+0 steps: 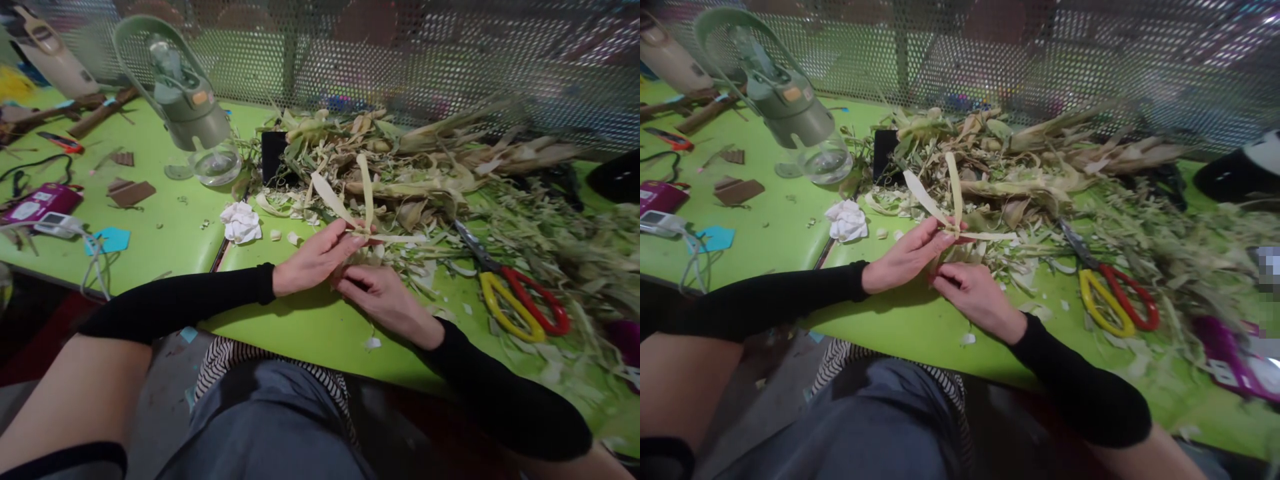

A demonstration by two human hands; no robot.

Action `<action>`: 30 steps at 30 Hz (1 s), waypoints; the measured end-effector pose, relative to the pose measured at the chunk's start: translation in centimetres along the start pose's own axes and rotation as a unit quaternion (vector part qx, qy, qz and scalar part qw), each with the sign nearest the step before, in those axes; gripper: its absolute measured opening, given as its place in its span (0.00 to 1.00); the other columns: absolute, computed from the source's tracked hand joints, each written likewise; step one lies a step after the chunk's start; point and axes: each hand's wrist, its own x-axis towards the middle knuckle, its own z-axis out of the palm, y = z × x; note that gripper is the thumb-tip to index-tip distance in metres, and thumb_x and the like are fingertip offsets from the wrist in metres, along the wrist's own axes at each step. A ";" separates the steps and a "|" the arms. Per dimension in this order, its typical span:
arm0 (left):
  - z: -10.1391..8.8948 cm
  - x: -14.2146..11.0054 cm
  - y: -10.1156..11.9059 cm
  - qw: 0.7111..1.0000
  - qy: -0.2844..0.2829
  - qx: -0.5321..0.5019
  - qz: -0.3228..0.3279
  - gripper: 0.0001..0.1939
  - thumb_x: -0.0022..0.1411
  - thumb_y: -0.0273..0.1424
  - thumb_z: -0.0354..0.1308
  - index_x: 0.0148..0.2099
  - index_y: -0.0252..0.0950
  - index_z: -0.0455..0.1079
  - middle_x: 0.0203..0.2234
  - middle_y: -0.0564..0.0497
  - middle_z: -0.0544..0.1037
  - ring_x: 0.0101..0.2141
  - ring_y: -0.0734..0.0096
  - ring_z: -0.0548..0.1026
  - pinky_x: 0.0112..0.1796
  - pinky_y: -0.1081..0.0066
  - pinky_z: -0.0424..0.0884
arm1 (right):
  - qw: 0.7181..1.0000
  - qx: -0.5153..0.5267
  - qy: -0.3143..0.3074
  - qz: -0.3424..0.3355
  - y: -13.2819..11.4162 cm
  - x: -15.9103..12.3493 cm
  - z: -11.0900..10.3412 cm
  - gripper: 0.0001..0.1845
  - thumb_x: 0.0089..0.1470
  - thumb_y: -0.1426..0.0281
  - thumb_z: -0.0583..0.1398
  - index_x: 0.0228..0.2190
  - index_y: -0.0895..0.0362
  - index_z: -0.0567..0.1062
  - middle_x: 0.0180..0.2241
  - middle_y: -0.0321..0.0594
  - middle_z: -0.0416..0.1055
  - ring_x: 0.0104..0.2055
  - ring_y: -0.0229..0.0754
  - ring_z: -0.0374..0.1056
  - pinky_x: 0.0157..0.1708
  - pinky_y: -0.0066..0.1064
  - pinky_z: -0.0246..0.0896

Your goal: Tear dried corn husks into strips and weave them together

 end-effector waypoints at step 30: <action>-1.1 0.4 1.4 0.991 -0.016 0.102 -0.090 0.05 0.62 0.24 0.58 0.39 0.34 0.64 0.24 0.59 0.68 0.24 0.82 0.65 0.28 0.76 0.62 | 0.939 0.275 0.172 0.118 1.0 -0.1 -2.2 0.24 0.51 0.47 0.68 0.25 0.55 0.76 0.22 0.33 0.67 0.21 0.31 0.58 0.17 0.25 0.48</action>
